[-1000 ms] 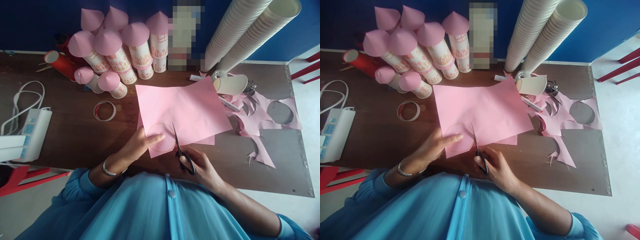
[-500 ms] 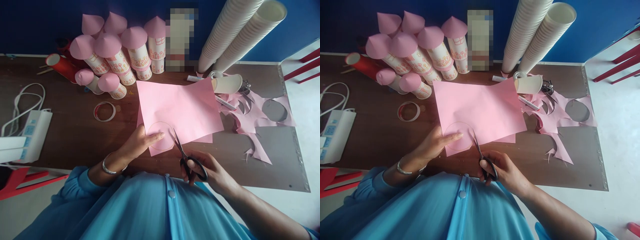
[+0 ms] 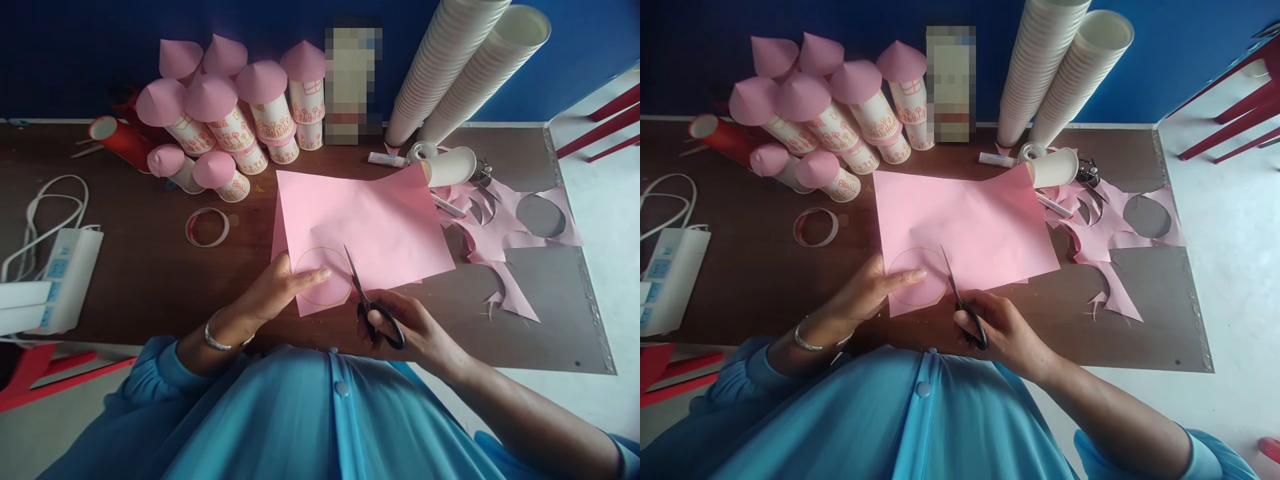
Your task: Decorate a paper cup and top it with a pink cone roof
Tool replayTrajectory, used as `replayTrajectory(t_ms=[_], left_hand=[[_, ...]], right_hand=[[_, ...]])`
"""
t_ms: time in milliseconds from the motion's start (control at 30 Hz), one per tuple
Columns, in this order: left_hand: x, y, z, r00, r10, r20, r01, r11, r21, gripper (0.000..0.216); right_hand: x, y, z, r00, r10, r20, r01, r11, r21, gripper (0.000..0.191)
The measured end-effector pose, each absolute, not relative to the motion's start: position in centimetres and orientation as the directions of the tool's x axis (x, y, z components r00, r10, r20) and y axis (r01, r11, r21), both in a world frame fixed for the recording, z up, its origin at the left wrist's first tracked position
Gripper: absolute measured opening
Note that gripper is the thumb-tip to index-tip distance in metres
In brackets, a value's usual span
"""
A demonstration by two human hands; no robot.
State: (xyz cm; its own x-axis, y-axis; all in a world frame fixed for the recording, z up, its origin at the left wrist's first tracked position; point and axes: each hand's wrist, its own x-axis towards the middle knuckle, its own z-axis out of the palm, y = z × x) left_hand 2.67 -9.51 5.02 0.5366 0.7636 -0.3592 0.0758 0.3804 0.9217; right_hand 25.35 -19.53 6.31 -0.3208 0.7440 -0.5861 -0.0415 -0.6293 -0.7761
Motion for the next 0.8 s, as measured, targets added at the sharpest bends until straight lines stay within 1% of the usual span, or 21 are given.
replayTrajectory(t_ms=[100, 167, 433, 667, 800], left_hand=[[2.9, -9.5, 5.2, 0.562, 0.751, -0.348, 0.047, 0.391, 0.919, 0.051], [3.1, -9.5, 5.3, 0.573, 0.742, -0.347, 0.031, 0.403, 0.915, 0.049], [3.2, -9.5, 5.1, 0.572, 0.734, -0.366, 0.033, 0.425, 0.905, 0.048], [3.3, -9.4, 5.2, 0.574, 0.735, -0.362, 0.056, 0.405, 0.913, 0.049], [3.2, -9.4, 5.4, 0.573, 0.727, -0.377, 0.071, 0.415, 0.907, 0.051]], right_hand=[[25.1, -19.5, 5.8, -0.297, 0.784, -0.545, 0.011, -0.568, -0.823, 0.058], [25.0, -19.6, 5.6, -0.287, 0.800, -0.527, 0.013, -0.547, -0.837, 0.057], [24.8, -19.9, 4.8, -0.270, 0.828, -0.492, -0.035, -0.519, -0.854, 0.057], [24.9, -20.0, 4.5, -0.266, 0.851, -0.452, -0.001, -0.469, -0.883, 0.055], [24.9, -20.0, 4.4, -0.270, 0.849, -0.454, 0.010, -0.469, -0.883, 0.055]])
